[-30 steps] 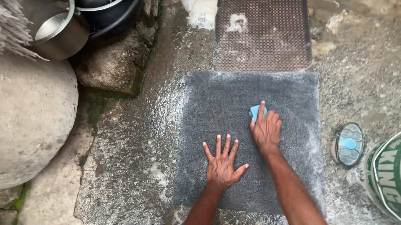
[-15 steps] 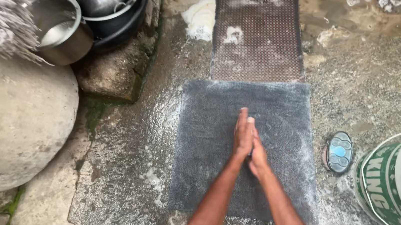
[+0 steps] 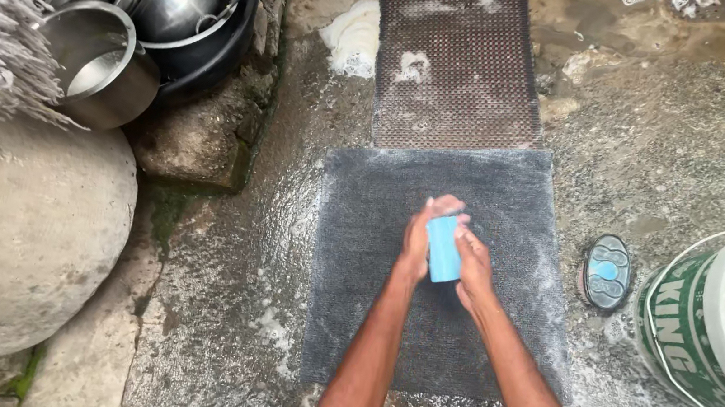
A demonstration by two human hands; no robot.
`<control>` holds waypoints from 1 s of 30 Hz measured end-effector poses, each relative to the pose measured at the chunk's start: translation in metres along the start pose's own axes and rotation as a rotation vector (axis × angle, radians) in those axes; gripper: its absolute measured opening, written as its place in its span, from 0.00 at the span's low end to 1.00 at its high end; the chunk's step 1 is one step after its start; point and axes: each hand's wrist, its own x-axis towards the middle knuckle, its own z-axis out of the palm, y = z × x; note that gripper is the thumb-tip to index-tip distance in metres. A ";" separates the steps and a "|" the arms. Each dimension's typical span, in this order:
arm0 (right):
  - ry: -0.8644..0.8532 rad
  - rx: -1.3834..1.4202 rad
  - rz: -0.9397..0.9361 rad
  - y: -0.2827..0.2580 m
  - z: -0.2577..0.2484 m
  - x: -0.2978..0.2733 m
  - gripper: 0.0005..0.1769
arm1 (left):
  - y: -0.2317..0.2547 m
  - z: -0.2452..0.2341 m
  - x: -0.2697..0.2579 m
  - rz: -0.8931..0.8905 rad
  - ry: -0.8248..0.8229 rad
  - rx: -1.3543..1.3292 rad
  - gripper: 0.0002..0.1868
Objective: The person scrubs a grey mat with a soap bar and a brush by hand while sitting on a concrete floor, then uses a pitcher to pour water from a bucket.
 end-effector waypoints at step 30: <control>0.413 -0.917 -0.135 -0.055 -0.147 0.105 0.22 | -0.042 -0.076 0.042 0.214 -0.077 0.137 0.37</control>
